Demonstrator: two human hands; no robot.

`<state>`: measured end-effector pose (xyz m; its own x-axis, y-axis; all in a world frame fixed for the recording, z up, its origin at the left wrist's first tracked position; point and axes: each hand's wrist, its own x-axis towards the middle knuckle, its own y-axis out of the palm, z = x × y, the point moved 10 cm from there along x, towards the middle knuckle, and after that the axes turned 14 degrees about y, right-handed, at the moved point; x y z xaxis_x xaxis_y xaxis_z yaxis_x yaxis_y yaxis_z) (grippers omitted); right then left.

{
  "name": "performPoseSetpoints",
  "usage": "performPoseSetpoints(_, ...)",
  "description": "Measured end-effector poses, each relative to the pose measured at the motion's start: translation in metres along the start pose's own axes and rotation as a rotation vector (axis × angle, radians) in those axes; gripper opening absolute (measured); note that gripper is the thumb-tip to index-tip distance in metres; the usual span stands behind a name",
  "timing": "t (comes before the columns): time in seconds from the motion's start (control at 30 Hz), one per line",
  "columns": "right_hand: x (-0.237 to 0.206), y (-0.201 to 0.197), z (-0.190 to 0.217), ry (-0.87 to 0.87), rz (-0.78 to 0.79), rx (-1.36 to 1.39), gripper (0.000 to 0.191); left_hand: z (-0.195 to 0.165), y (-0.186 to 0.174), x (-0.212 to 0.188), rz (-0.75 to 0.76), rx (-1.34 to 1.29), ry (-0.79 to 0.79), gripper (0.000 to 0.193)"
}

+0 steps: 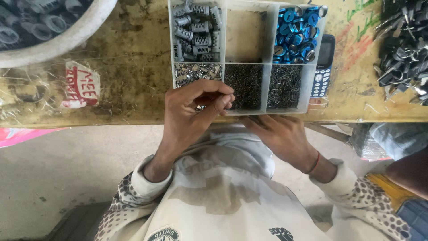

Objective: The person assembles small key components at a workbench, fitting springs and blue plastic caps into metal key heads by hand and placing finished pieces into a compartment tray.

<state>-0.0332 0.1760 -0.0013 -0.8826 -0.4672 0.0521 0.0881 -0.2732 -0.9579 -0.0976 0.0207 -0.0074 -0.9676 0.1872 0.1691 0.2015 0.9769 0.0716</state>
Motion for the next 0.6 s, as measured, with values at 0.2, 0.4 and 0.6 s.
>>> performPoseSetpoints(0.2, -0.0014, 0.0056, -0.0033, 0.006, 0.038, -0.009, 0.037, 0.0025, -0.0014, -0.0032, -0.002, -0.022, -0.012, 0.013)
performPoseSetpoints(0.4, 0.0020, 0.0053, 0.0008, -0.010, -0.001, 0.020, 0.035, 0.0001, -0.0052, -0.0002, 0.033, 0.056, 0.072, 0.013)
performPoseSetpoints(0.6, 0.0032, 0.0087, -0.0036, -0.007, 0.040, -0.025, 0.041, 0.0037, -0.0035, -0.0006, 0.036, 0.045, 0.041, 0.013)
